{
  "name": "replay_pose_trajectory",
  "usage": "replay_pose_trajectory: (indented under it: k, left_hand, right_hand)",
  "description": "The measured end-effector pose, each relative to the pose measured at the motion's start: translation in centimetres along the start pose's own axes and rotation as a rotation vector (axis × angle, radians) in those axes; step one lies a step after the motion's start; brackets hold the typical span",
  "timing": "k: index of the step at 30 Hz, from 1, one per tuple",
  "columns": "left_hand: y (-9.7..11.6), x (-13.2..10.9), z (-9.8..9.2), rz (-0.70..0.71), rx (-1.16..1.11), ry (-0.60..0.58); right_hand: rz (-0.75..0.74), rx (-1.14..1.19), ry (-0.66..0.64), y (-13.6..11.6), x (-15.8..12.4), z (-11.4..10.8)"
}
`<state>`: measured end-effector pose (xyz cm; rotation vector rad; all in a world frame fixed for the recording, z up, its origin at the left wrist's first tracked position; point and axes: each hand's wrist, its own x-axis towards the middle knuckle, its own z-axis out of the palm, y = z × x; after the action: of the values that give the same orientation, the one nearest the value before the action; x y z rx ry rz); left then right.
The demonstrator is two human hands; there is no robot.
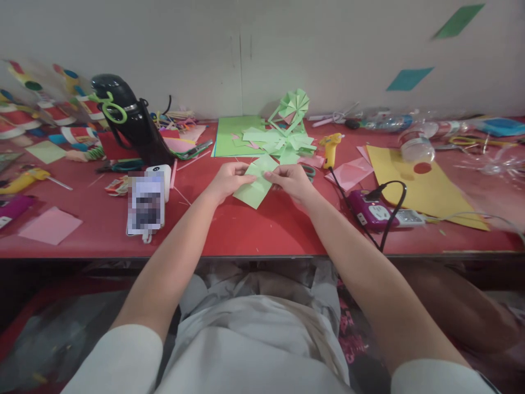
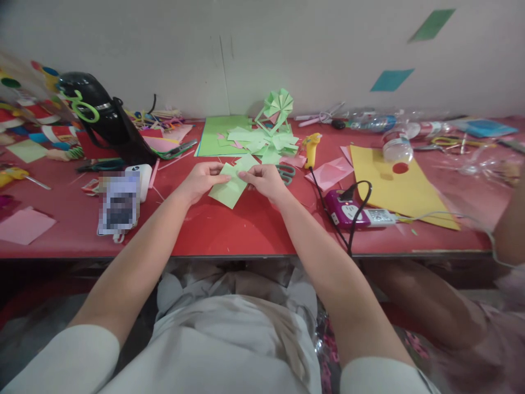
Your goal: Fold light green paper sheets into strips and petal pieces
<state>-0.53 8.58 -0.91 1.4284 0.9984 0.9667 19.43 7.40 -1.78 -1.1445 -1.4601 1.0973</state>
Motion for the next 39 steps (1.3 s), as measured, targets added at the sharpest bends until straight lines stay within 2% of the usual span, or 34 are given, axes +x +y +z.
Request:
replay_pose_trajectory:
  k: [5,13,19,24,28,33,39]
  left_hand:
    - [0.1,-0.2,0.4,0.053,-0.023,0.020]
    - [0.2,-0.4,0.5,0.025,0.032,0.072]
    - [-0.1,-0.3,0.6,0.022,0.057,0.068]
    - [-0.5,0.3,-0.1,0.019,0.017,0.087]
    - [-0.5,0.3,-0.4,0.036,0.070,0.121]
    - [0.0,-0.2,0.0,0.059,0.129,0.052]
    - [0.3,-0.5,0.7,0.073,0.079,-0.038]
  right_hand:
    - [-0.027,-0.003,-0.037,0.2,0.0,0.0]
    - [-0.029,0.011,-0.103,-0.2,-0.5,0.7]
    - [-0.051,-0.070,-0.032,0.1,-0.3,0.7]
    - [-0.048,-0.012,-0.003,0.6,0.0,0.3]
    - [-0.033,0.031,-0.045,0.1,-0.2,0.5]
    - [-0.080,-0.007,-0.049,0.0,-0.3,0.6]
    - [-0.105,-0.045,-0.054,0.3,-0.1,0.5]
